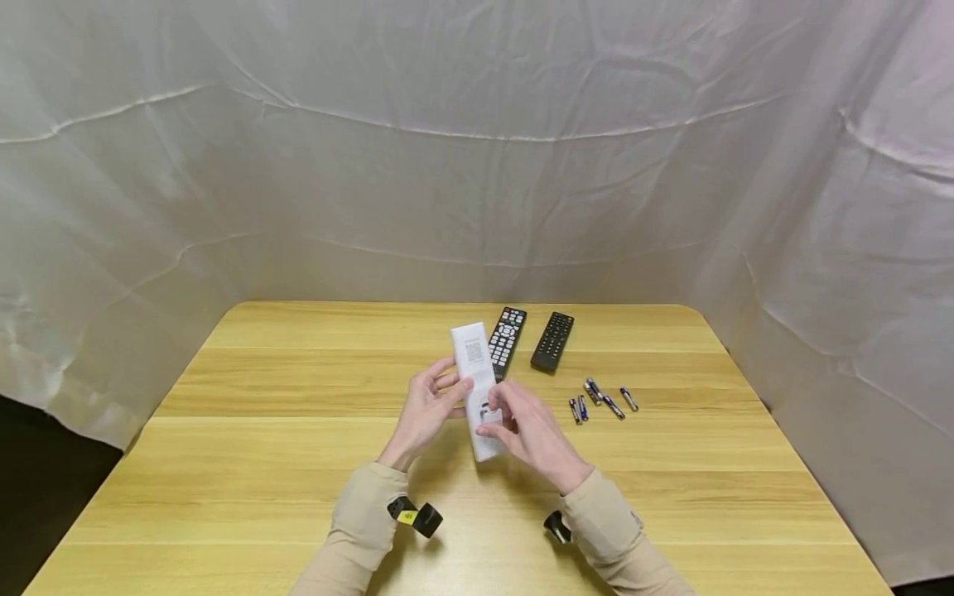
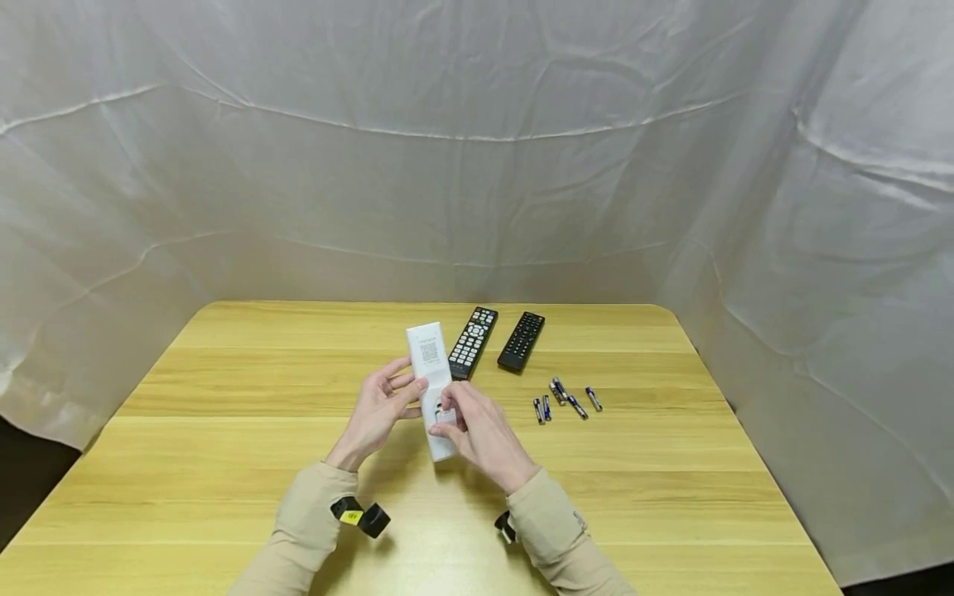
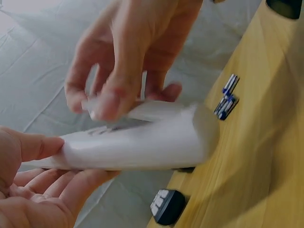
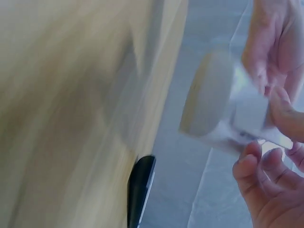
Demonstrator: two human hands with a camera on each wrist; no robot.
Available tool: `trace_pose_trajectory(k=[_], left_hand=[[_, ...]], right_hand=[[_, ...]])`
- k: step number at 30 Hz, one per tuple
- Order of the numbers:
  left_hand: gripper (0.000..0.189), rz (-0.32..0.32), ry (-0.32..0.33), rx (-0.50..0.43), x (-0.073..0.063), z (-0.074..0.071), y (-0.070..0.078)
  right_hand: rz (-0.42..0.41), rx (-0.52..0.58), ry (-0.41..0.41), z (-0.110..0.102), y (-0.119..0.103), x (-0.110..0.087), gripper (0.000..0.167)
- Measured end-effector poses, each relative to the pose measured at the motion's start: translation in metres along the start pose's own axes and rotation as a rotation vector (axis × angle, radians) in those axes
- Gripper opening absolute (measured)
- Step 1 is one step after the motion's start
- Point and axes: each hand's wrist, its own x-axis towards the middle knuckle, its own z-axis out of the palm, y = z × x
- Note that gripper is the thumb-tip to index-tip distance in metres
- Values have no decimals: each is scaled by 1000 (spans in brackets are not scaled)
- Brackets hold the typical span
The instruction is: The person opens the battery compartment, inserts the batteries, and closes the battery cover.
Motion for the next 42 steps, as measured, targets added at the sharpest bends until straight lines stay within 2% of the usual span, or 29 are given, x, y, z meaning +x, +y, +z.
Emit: trace_pose_trajectory(k=[5, 9, 15, 22, 33, 42], left_hand=[[52, -1, 14, -17, 1, -2, 0], [53, 0, 5, -22, 2, -3, 0], [54, 19, 4, -11, 1, -4, -1], [52, 29, 27, 23, 1, -4, -2], [51, 22, 60, 8, 2, -4, -1], [52, 11, 75, 0, 2, -6, -2]], right_hand=[[15, 3, 29, 0, -4, 1, 29], [-13, -61, 78, 2, -5, 1, 31], [-33, -72, 107, 4, -7, -1, 29], [11, -85, 103, 3, -9, -3, 30], [51, -172, 100, -2, -6, -4, 29], [158, -256, 73, -10, 0, -4, 27]])
